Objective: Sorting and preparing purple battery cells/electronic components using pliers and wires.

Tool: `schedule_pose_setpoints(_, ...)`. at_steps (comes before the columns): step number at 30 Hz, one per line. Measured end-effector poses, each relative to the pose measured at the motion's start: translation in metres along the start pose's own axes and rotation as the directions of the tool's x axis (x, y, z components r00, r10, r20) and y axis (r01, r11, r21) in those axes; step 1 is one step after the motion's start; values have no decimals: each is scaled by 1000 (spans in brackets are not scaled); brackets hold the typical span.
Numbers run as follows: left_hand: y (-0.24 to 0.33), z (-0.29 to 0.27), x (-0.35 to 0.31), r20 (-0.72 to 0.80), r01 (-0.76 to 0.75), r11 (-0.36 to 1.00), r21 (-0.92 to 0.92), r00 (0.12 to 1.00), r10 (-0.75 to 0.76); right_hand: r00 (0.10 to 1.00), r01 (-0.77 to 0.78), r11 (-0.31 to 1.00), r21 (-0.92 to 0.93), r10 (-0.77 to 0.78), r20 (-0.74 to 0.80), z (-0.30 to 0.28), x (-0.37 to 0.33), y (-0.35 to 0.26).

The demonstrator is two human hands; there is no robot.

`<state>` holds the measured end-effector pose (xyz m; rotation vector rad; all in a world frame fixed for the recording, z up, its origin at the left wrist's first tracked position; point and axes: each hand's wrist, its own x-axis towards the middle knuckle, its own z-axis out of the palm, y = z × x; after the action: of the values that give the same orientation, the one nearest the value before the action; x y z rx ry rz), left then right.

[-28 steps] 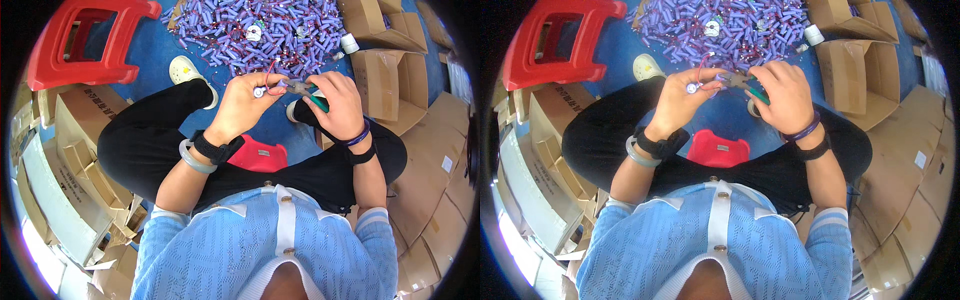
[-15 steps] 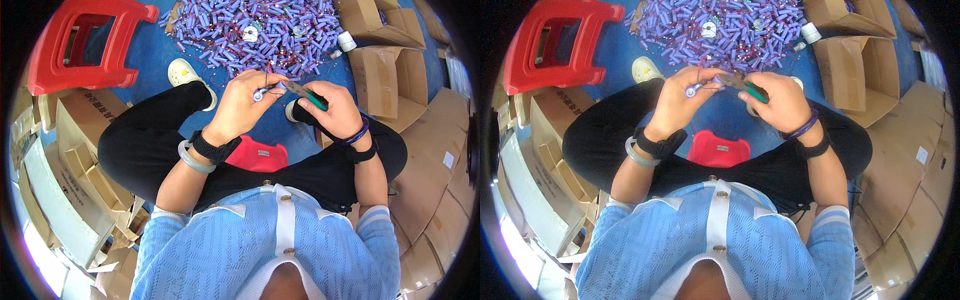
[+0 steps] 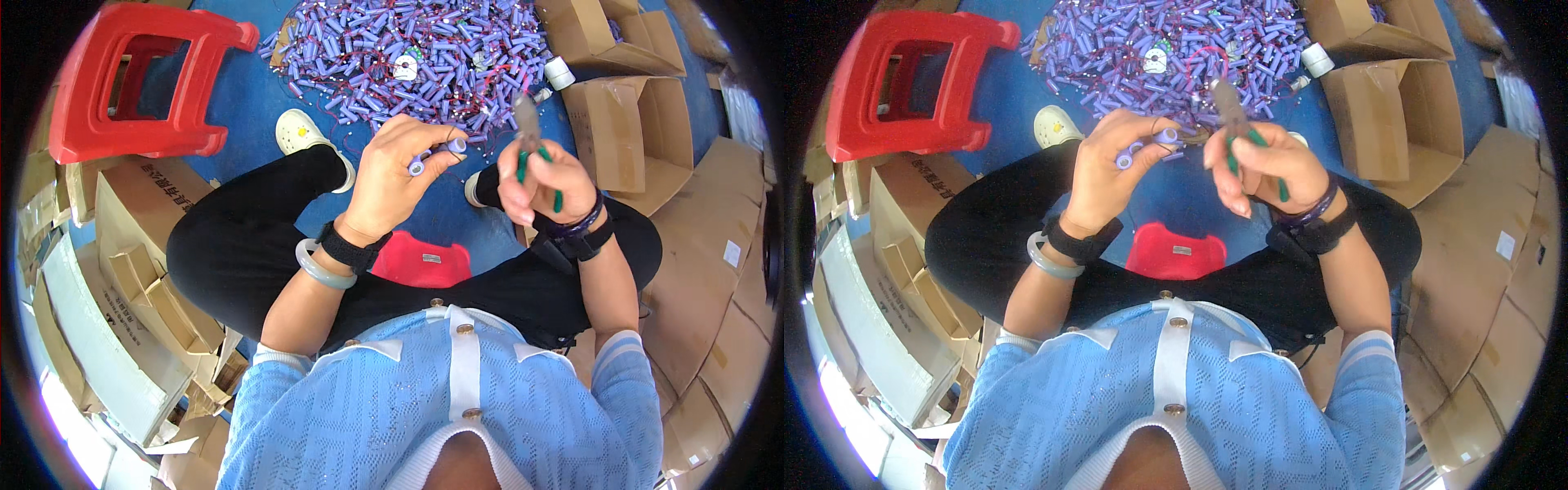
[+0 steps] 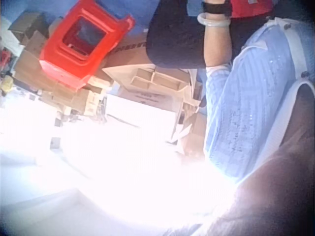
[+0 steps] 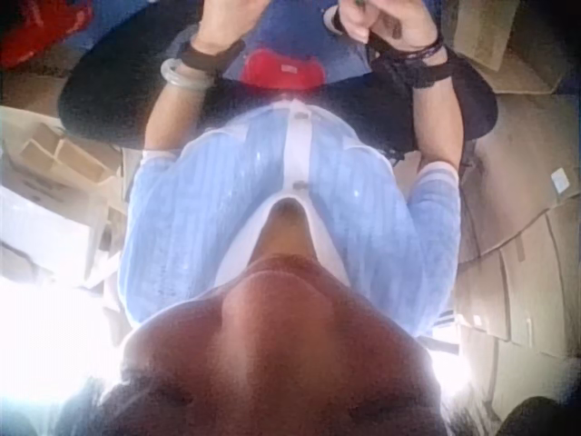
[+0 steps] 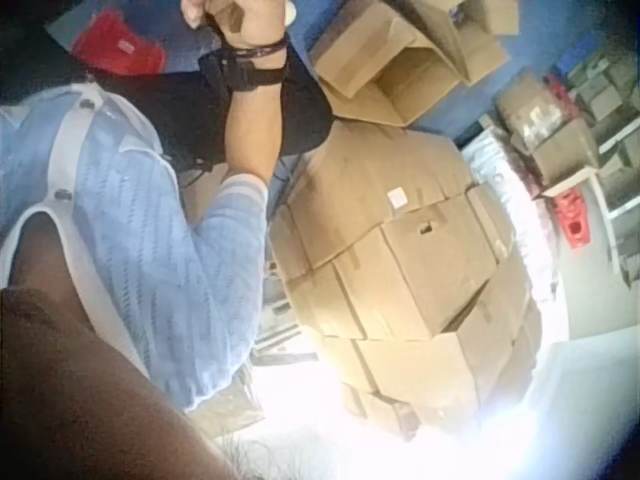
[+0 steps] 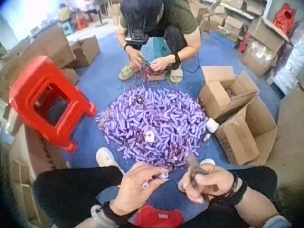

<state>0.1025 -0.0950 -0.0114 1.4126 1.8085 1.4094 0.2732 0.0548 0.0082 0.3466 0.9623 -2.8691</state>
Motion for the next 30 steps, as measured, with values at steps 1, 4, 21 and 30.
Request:
schedule_pose_setpoints(1,0,1,-1,-70,-24,999,-41,997,21,999,40,999,12,-40,-7,2,1,-4)
schedule_pose_setpoints(4,0,1,0,-161,-38,997,-62,986,28,962,-45,964,-263,-29,-273,2,2,-6)
schedule_pose_setpoints(21,-10,11,-6,198,369,197,-908,794,-575,829,-157,-246,-956,-559,8,4,16,19)
schedule_pose_setpoints(30,-11,13,-8,251,461,255,-850,780,-574,754,-287,-318,-904,-657,-9,8,15,16)
